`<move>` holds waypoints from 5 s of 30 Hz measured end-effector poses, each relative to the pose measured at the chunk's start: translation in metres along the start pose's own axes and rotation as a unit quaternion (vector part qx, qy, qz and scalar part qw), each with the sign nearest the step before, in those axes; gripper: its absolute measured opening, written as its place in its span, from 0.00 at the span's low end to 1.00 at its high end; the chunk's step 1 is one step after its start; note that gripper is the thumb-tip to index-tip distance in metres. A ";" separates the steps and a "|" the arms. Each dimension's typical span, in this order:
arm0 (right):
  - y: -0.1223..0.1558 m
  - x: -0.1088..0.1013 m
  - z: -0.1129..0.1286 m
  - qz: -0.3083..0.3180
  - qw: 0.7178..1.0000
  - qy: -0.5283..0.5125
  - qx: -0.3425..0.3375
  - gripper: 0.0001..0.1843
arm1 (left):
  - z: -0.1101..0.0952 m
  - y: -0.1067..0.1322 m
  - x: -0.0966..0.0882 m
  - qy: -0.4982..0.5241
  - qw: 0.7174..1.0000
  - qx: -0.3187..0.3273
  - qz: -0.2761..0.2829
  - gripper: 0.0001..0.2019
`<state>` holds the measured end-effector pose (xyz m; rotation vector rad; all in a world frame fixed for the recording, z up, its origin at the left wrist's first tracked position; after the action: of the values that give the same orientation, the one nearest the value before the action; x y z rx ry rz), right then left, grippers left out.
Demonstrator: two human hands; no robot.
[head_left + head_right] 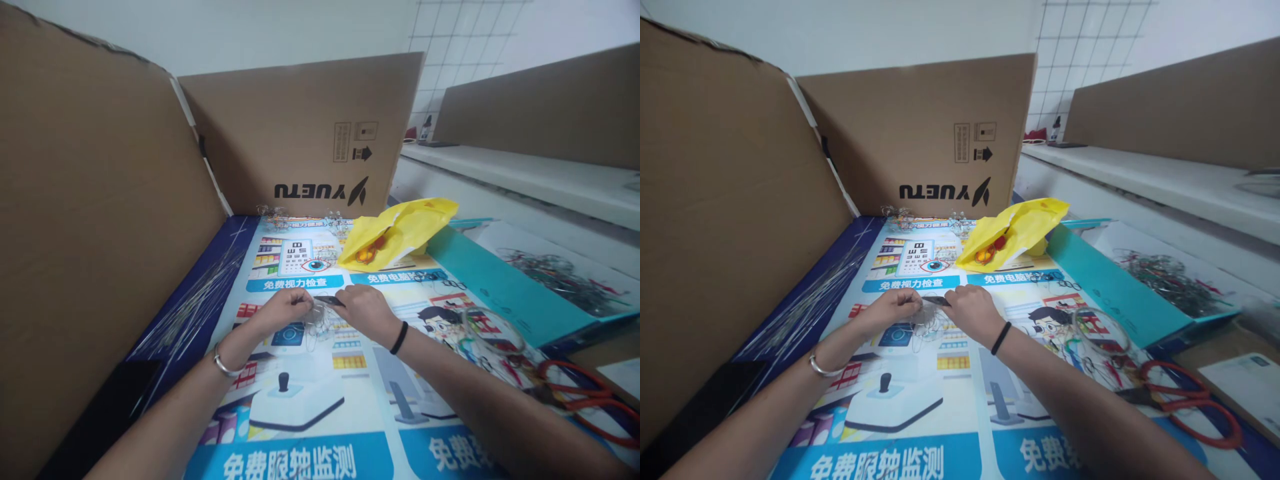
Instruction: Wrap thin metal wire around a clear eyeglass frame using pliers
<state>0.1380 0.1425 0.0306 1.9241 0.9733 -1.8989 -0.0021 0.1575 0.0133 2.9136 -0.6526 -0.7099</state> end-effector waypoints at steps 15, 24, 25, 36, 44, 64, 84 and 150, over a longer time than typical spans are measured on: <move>-0.001 -0.021 0.008 -0.015 0.995 0.069 -0.070 0.08 | 0.000 0.000 0.002 -0.026 1.000 0.006 -0.012 0.07; 0.001 -0.036 0.019 -0.031 0.991 0.113 -0.070 0.06 | -0.007 0.002 0.001 -0.038 0.997 0.007 -0.060 0.07; 0.002 -0.035 0.020 -0.032 0.991 0.114 -0.063 0.05 | -0.007 0.002 0.000 -0.036 0.997 0.004 -0.068 0.06; 0.004 -0.031 0.019 -0.051 0.991 0.122 -0.013 0.05 | -0.012 0.005 -0.005 0.012 0.991 -0.006 -0.131 0.05; 0.002 -0.036 0.015 -0.035 0.993 0.116 -0.008 0.05 | -0.009 0.004 -0.005 0.004 0.990 -0.006 -0.142 0.06; 0.000 -0.020 -0.004 0.075 0.997 -0.012 0.003 0.18 | -0.002 0.001 0.008 0.044 0.999 -0.007 -0.017 0.07; 0.022 0.026 -0.047 -0.155 0.864 -0.424 0.222 0.19 | 0.010 -0.005 -0.013 0.093 0.988 -0.027 -0.121 0.09; 0.022 -0.065 0.015 -0.080 0.985 0.142 -0.062 0.13 | -0.011 0.005 0.011 0.029 0.996 0.020 -0.082 0.06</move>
<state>0.1452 0.0998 0.0861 2.1372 1.3303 -1.6244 0.0098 0.1485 0.0194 3.0381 -0.4315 -0.6323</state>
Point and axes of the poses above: each hand's wrist, its own y-axis away from the middle knuckle, its own x-axis out of the palm, z = x × y, the point moved 7 cm from there along -y, towards the middle knuckle, and after that the axes turned 10 degrees about -x, right-handed, at the moved point
